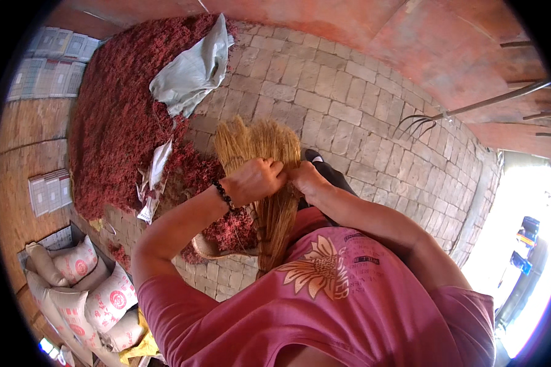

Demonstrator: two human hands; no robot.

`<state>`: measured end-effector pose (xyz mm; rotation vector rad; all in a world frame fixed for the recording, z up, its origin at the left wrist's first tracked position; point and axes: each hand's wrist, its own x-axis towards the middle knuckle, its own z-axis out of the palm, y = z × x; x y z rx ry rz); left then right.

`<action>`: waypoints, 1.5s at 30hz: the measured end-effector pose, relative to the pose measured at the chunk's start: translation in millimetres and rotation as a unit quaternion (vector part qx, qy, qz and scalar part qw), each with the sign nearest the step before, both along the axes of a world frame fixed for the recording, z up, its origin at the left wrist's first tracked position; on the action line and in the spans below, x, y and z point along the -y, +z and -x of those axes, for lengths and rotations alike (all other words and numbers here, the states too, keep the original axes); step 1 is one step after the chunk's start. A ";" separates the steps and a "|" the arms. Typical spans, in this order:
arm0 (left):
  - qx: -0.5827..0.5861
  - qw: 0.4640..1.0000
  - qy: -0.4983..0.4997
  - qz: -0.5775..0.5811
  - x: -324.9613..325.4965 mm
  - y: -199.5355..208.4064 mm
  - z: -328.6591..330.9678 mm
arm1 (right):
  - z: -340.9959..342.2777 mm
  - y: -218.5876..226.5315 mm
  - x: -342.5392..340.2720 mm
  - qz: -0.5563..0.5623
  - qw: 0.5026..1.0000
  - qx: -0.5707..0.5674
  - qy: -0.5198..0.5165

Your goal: The person sweeps red flowering crops into a wicker basket using a straw broom and then uses their hands to repair or adjust the straw fibers of the broom head.

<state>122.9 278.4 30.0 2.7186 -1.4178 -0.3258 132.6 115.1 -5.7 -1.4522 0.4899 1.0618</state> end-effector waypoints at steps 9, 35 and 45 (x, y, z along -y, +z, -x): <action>-0.049 0.992 0.044 0.110 -5.4 6.2 -18.3 | -8.7 6.9 -3.1 -0.077 0.996 0.051 -0.008; -0.015 0.999 0.028 0.041 -3.3 23.9 -23.7 | -9.6 -5.7 -8.0 -0.046 0.991 0.118 0.040; 0.022 0.998 0.039 0.034 -2.9 18.1 -12.2 | -6.6 -27.9 -12.2 0.040 0.987 0.130 0.086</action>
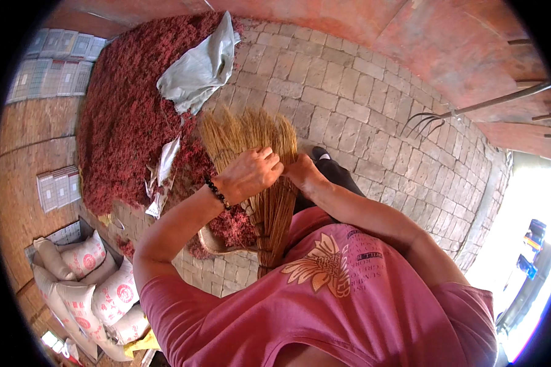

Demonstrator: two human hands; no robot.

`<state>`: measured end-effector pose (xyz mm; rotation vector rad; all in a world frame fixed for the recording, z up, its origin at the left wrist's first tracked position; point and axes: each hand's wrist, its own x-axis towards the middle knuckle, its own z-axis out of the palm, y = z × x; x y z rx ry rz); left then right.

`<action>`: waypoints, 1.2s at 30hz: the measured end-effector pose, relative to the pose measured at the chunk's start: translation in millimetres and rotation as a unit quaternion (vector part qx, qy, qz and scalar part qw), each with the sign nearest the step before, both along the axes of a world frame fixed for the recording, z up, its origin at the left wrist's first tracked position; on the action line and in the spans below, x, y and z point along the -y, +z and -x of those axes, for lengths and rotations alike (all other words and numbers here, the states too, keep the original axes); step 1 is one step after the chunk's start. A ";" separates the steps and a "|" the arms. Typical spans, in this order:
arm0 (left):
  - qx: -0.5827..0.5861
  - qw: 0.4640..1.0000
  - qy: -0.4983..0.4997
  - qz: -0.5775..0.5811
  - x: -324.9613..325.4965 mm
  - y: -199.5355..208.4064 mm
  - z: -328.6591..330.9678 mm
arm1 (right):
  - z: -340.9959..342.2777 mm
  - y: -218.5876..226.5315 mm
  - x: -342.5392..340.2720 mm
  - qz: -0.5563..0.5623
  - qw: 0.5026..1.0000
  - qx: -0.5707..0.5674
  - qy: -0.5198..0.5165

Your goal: The person sweeps red flowering crops into a wicker basket using a straw broom and then uses their hands to repair or adjust the straw fibers of the broom head.

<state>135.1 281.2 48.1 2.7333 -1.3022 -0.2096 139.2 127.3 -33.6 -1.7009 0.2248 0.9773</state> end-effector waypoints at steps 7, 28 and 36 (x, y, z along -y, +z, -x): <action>-0.008 1.000 0.006 -0.017 -4.8 0.2 3.5 | 4.7 -6.4 -4.0 -0.064 0.998 0.004 0.018; -0.117 0.978 0.130 0.116 -12.1 -4.9 7.4 | 4.1 15.4 -5.5 -0.071 0.997 -0.037 -0.001; -0.178 0.918 0.272 0.229 -18.1 -22.5 18.6 | 9.6 14.1 -3.9 -0.168 0.980 -0.075 -0.074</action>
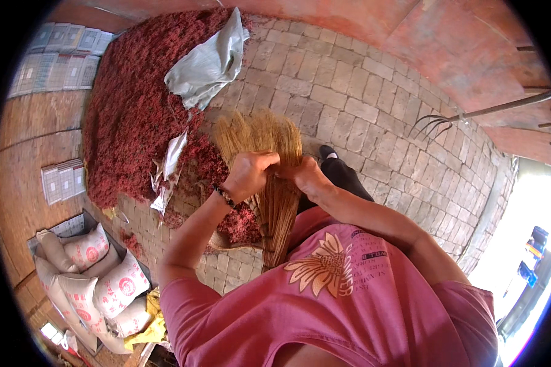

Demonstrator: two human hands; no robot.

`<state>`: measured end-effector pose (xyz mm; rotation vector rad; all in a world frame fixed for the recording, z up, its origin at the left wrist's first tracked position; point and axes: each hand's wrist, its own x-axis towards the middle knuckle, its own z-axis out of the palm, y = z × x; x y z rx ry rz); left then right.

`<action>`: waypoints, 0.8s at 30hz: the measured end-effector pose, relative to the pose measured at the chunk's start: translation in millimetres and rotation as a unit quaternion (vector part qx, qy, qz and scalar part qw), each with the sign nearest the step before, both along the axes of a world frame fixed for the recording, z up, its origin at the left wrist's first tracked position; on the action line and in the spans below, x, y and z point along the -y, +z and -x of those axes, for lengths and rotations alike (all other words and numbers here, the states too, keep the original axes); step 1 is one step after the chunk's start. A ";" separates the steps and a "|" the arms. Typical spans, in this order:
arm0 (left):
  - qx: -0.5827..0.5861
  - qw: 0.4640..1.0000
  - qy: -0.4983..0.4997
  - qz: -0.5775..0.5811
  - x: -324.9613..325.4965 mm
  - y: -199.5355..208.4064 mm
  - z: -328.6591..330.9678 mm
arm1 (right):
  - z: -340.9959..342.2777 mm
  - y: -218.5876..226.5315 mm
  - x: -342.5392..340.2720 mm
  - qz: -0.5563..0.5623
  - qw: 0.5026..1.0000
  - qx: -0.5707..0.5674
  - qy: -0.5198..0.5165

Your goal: The person sweeps red flowering crops into a wicker basket using a straw broom and then uses their hands to repair or adjust the straw fibers of the broom head.

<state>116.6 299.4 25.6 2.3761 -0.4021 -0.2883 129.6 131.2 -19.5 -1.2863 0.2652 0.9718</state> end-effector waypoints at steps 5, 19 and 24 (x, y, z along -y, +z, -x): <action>-0.097 0.990 0.078 0.065 -4.1 -7.5 4.1 | 4.4 1.1 -4.6 0.026 0.999 0.019 -0.015; -0.093 0.980 0.158 0.081 8.2 -6.9 20.0 | 13.1 -12.6 -3.9 0.098 0.993 0.065 0.031; 0.012 0.989 0.140 0.042 13.4 -8.0 29.1 | 7.3 14.1 1.5 0.150 0.986 0.060 0.043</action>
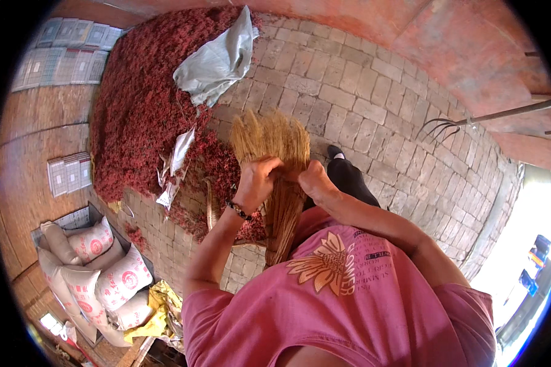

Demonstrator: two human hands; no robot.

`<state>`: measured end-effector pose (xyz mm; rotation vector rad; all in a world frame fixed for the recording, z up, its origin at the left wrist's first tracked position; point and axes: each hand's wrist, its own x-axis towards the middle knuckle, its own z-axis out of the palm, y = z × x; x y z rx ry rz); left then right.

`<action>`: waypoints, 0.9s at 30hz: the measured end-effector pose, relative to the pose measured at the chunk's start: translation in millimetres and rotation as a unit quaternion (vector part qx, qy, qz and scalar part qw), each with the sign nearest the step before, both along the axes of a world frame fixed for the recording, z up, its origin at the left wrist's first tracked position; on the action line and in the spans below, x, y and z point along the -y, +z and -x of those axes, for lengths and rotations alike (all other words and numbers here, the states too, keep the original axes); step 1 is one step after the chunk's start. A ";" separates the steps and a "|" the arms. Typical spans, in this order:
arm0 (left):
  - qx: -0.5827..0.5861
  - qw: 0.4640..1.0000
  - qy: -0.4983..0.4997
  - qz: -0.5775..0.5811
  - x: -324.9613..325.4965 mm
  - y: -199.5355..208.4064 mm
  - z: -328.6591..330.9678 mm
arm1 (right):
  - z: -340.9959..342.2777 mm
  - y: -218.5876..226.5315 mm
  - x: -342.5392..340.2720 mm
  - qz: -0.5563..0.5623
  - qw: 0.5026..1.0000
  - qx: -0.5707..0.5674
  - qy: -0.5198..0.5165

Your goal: The person sweeps red flowering crops into a wicker basket using a straw broom and then uses their hands to repair or adjust the straw fibers of the broom head.

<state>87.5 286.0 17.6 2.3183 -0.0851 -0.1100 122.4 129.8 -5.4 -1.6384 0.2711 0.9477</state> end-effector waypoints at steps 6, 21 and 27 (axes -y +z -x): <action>0.017 0.999 0.031 -0.034 8.9 3.9 3.7 | 4.3 -25.9 -0.5 -0.062 0.997 0.030 0.031; 0.038 0.987 0.010 -0.155 20.7 14.1 -5.6 | -3.6 10.4 2.4 -0.062 0.994 0.084 0.029; 0.036 0.986 0.151 -0.064 12.4 -4.0 -6.8 | -1.5 7.4 -5.8 -0.106 0.982 0.158 0.001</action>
